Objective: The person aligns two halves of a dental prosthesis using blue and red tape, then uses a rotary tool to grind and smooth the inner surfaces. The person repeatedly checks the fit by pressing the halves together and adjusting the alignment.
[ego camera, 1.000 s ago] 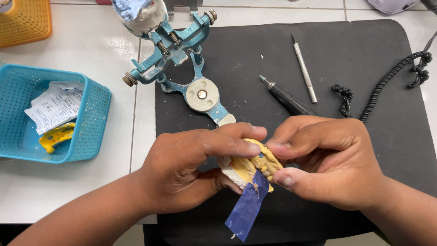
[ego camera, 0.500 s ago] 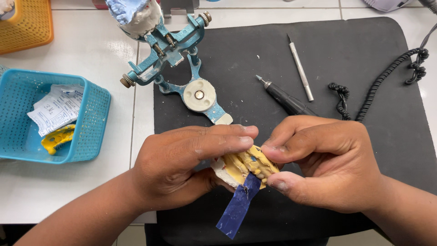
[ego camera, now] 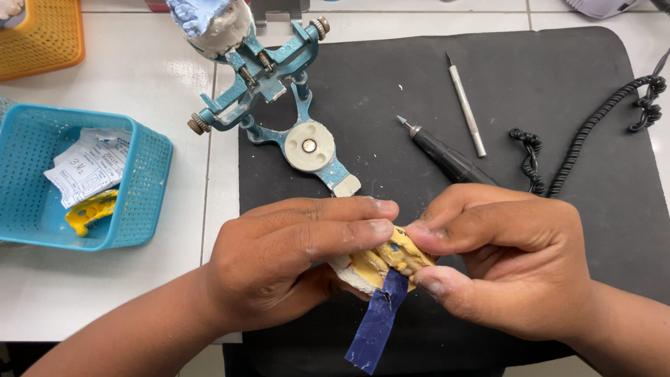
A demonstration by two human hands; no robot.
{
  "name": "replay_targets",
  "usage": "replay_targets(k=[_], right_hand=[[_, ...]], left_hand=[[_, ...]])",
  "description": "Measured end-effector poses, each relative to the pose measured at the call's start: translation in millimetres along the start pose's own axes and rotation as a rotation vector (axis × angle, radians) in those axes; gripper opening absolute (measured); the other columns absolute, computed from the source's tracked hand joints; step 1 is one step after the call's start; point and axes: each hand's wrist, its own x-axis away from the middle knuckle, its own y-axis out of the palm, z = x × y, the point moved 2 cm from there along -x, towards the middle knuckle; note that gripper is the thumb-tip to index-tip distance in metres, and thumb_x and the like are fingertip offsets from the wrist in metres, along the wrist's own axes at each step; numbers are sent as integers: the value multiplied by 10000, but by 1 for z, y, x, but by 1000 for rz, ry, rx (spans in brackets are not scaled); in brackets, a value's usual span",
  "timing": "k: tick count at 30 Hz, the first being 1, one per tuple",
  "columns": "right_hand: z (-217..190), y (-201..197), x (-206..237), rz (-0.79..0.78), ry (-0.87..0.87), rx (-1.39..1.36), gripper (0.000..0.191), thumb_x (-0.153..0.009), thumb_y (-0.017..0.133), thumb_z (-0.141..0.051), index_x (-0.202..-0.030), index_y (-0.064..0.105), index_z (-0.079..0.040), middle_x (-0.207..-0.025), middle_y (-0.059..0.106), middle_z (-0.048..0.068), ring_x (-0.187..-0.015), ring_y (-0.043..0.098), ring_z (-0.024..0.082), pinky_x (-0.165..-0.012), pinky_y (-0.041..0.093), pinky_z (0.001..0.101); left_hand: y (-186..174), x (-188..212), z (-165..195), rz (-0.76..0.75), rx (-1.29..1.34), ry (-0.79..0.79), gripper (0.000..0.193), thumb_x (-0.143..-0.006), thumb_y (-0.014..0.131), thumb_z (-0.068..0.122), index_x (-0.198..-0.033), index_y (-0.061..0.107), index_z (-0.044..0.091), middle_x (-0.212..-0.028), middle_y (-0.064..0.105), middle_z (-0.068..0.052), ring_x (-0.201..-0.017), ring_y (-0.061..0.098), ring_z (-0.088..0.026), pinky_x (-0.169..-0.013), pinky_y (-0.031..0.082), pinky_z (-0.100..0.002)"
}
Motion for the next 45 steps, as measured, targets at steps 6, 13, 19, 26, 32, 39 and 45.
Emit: replay_targets(k=[6,13,19,26,32,39,45], right_hand=[[-1,2,4,-9,-18,72,224,-838,802,35,-1047,737,86,-996,739,170,-901,731,154,-759,619,259],[12,-6,3,20,75,101,216,-867,785,49,-1075,741,85,-1012,741,167,-887,716,152,-740,587,264],[28,-23,-13,73,264,-302,210,-966,657,-3,-1153,649,93,-1110,711,222,-945,745,251,-790,660,399],[37,-42,-33,162,341,-448,243,-1033,568,-83,-1212,629,71,-1097,707,277,-867,749,252,-715,634,351],[37,-47,-34,133,334,-482,261,-1049,554,-93,-1240,627,70,-1084,703,281,-840,743,231,-690,629,339],[37,-44,-33,80,370,-536,281,-1055,543,-116,-1249,626,71,-1035,715,274,-801,734,209,-645,611,320],[36,-44,-30,38,367,-545,276,-1071,529,-116,-1234,627,84,-1017,718,271,-795,731,214,-633,610,320]], left_hand=[[1,3,0,-1,24,76,435,-871,838,4,-1239,607,30,-1222,699,-184,-1088,770,-263,-934,659,-325],[4,6,-7,-10,-20,-45,497,-861,831,-26,-1297,618,79,-1317,705,-141,-1137,772,-228,-973,639,-292],[-5,2,-20,7,65,-78,510,-785,841,-7,-1241,633,85,-1319,667,-154,-1201,714,-277,-957,635,-326],[-14,0,-31,93,-56,-43,411,-768,890,70,-1099,646,70,-1185,708,-107,-1114,732,-216,-952,610,-301],[-3,-6,-30,-140,-210,74,265,-825,851,75,-915,603,90,-999,678,-46,-937,693,-243,-796,548,-364],[8,-3,-31,-293,-232,186,200,-823,783,130,-937,624,88,-998,655,-42,-973,626,-270,-848,513,-402],[19,-1,-25,-348,-191,289,190,-855,740,124,-982,608,74,-1060,647,-86,-1114,632,-318,-1033,532,-458]])
